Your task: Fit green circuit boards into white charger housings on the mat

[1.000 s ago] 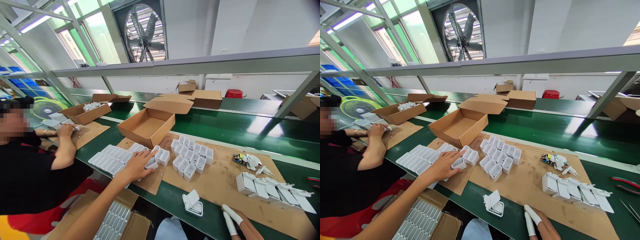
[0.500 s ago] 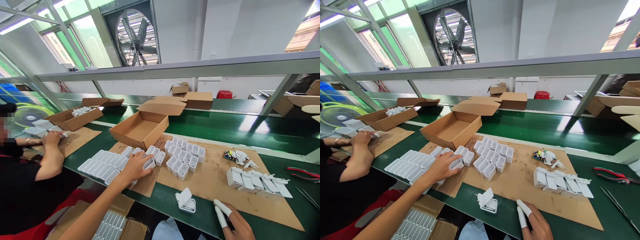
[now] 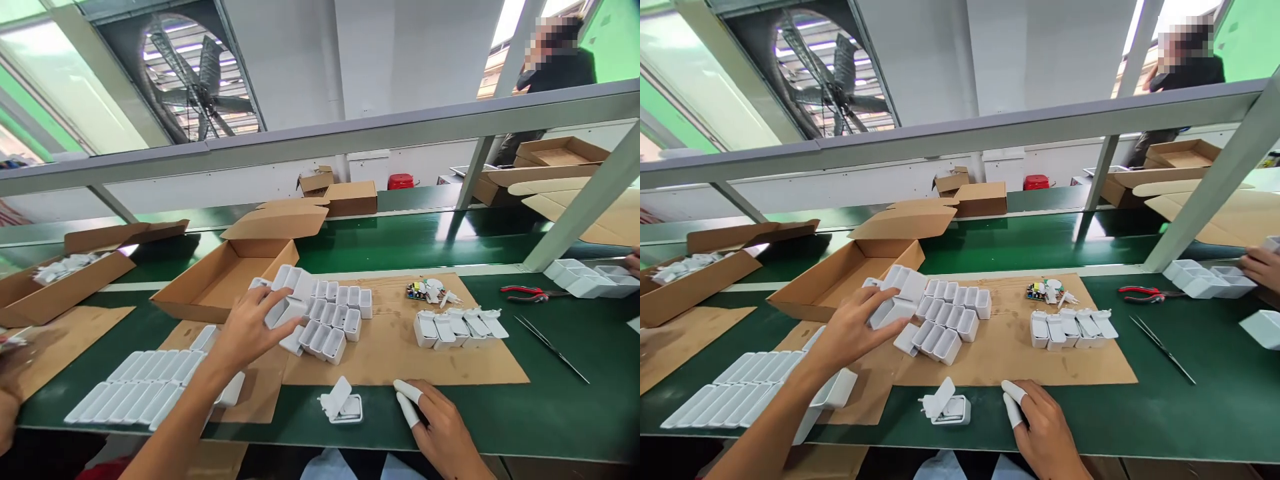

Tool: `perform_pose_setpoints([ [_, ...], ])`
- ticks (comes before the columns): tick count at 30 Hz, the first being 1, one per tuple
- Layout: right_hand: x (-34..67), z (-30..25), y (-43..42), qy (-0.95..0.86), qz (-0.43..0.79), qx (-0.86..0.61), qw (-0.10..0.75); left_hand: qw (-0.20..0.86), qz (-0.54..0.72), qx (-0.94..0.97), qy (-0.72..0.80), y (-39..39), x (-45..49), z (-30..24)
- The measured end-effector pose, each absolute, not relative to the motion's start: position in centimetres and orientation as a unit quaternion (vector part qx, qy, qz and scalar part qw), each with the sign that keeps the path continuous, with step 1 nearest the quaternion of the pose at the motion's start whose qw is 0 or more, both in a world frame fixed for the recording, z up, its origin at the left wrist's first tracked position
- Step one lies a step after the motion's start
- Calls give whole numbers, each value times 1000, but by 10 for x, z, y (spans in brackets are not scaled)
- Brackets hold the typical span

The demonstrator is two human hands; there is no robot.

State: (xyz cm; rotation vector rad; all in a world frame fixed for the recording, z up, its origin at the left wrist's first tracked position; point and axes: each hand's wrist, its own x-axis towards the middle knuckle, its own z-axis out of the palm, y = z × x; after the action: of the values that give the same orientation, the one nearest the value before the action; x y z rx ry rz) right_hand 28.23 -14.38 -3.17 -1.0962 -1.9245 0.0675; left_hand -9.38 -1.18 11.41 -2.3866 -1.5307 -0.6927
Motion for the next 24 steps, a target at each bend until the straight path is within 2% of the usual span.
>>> perform_pose_setpoints([
  [6, 281, -35, -146, -781, 10, -445, 438, 47, -204, -871, -443, 53, 20, 141],
  [12, 280, -51, -144, -780, 20, -445, 440, 13, -81, -902, -423, 77, 124, 115],
  [17, 280, -66, -141, -789, 43, -427, 440, 16, -35, -903, -428, 81, 141, 86],
  [24, 280, -69, -140, -788, 51, -424, 444, 8, 5, -900, -437, 76, 135, 73],
])
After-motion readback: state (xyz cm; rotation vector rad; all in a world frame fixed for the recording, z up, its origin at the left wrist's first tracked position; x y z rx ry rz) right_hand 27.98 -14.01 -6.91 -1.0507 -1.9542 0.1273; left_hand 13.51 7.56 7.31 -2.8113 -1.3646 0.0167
